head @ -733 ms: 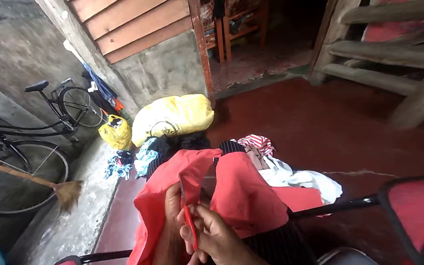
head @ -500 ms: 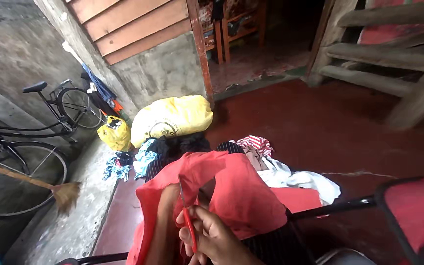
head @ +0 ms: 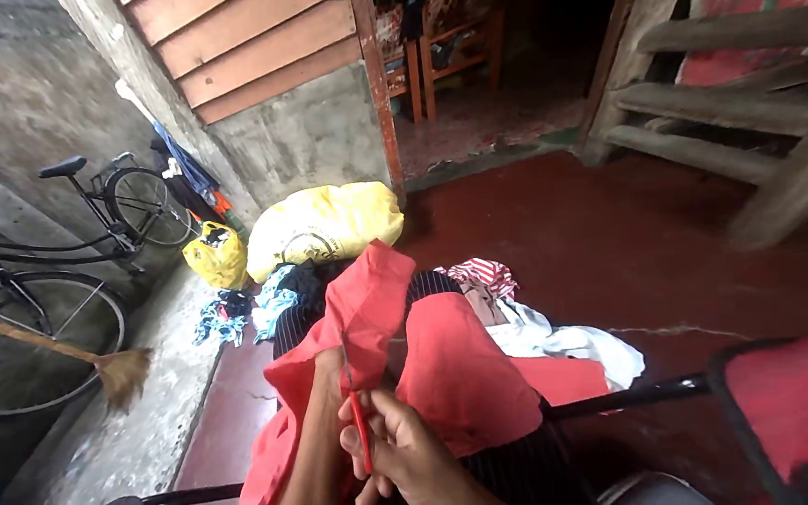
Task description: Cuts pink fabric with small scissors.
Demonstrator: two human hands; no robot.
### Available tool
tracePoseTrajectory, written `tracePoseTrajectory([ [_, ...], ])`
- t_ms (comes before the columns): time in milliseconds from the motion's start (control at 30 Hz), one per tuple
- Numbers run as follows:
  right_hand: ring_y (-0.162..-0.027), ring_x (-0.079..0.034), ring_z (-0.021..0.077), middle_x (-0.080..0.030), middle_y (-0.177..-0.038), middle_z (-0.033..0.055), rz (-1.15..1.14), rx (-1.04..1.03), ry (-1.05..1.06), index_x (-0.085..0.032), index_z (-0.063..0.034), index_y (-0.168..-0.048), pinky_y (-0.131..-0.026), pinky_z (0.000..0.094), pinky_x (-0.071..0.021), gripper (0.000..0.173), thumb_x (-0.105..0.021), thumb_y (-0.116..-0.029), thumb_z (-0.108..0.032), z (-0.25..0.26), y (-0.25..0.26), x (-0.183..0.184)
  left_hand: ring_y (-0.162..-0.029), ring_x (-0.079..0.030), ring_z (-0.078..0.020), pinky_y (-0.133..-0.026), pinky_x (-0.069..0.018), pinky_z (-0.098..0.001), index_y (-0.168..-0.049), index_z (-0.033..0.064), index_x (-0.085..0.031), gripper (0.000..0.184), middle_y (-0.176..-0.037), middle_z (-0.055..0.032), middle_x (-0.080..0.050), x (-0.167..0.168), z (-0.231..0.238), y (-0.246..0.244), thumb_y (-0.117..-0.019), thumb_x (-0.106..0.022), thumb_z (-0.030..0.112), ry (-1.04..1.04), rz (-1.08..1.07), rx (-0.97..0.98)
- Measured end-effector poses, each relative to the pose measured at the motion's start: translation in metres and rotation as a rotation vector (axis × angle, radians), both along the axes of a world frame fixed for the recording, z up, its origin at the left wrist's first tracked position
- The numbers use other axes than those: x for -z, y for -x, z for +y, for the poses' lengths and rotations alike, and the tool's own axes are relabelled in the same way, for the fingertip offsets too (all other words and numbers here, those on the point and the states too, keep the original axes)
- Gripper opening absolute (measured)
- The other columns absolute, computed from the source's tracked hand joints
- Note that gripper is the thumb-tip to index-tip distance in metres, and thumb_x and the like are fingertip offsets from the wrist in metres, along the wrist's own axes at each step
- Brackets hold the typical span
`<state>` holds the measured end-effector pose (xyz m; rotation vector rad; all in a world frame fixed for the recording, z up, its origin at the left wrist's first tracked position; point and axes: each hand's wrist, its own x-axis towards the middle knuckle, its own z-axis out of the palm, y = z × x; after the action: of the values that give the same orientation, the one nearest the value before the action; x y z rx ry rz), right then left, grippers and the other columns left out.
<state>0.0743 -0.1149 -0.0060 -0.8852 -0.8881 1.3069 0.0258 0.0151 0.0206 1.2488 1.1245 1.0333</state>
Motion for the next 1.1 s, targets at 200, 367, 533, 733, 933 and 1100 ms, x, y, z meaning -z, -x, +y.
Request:
tracePoseTrajectory([
  [200,-0.063,-0.067,0.0131,-0.066,-0.082,0.0014,-0.023,0.005,-0.014,-0.055,-0.0041,-0.124,-0.055,0.0315,-0.0605,0.029,-0.063,-0.1010,-0.020,-0.001,0.001,-0.003,-0.091,-0.054,-0.0095,-0.088,-0.0436,-0.0194,-0.112,-0.0210,-0.054,0.022,-0.099,-0.0195,-0.059,0.016,0.012,0.003,-0.1024,-0.043,-0.004,-0.190,0.244,0.001],
  [367,-0.067,-0.068,0.0153,-0.067,-0.085,0.0025,0.071,0.004,-0.067,-0.053,-0.0027,-0.127,-0.057,0.0350,-0.0617,0.032,-0.062,-0.1019,-0.020,-0.001,0.001,-0.002,-0.100,-0.056,-0.0139,-0.095,-0.0437,-0.0215,-0.121,-0.0209,-0.053,0.028,-0.110,-0.0244,-0.061,-0.007,-0.013,0.001,-0.1063,-0.038,-0.002,-0.097,0.269,0.062],
  [533,-0.070,-0.068,0.0166,-0.065,-0.087,0.0036,0.157,-0.041,-0.130,-0.049,-0.0011,-0.131,-0.061,0.0366,-0.0623,0.033,-0.056,-0.1048,-0.020,-0.004,0.004,-0.001,-0.094,-0.054,-0.0051,-0.089,-0.0425,-0.0138,-0.120,-0.0205,-0.052,0.029,-0.104,-0.0185,-0.061,-0.028,-0.035,0.006,-0.1061,-0.031,-0.005,0.051,0.170,0.152],
  [733,-0.070,-0.066,0.0180,-0.063,-0.085,0.0037,0.234,-0.062,-0.140,-0.049,-0.0014,-0.131,-0.064,0.0407,-0.0622,0.028,-0.049,-0.1072,-0.017,-0.006,0.006,-0.007,-0.061,-0.061,0.0037,-0.058,-0.0517,-0.0126,-0.090,0.0114,-0.062,0.038,-0.070,0.0060,-0.065,0.040,-0.041,0.061,-0.1092,-0.029,0.014,0.228,-0.436,0.571],
  [933,-0.066,-0.064,0.0160,-0.063,-0.083,0.0032,0.270,-0.058,-0.123,-0.051,-0.0025,-0.128,-0.063,0.0400,-0.0616,0.028,-0.052,-0.1068,-0.020,-0.009,0.006,-0.008,-0.075,-0.065,0.0028,-0.073,-0.0553,-0.0160,-0.101,0.0123,-0.062,0.029,-0.081,0.0071,-0.068,0.034,-0.053,0.066,-0.1089,-0.034,0.014,0.088,-0.397,0.568],
  [1100,-0.065,-0.064,0.0136,-0.064,-0.083,0.0013,0.231,0.014,-0.070,-0.052,-0.0029,-0.126,-0.059,0.0354,-0.0605,0.026,-0.057,-0.1037,-0.015,-0.010,0.009,-0.011,-0.068,-0.060,0.0092,-0.065,-0.0510,-0.0108,-0.108,0.0118,-0.060,0.012,-0.078,0.0135,-0.065,0.032,-0.061,0.069,-0.0987,-0.053,0.007,-0.081,-0.277,0.540],
])
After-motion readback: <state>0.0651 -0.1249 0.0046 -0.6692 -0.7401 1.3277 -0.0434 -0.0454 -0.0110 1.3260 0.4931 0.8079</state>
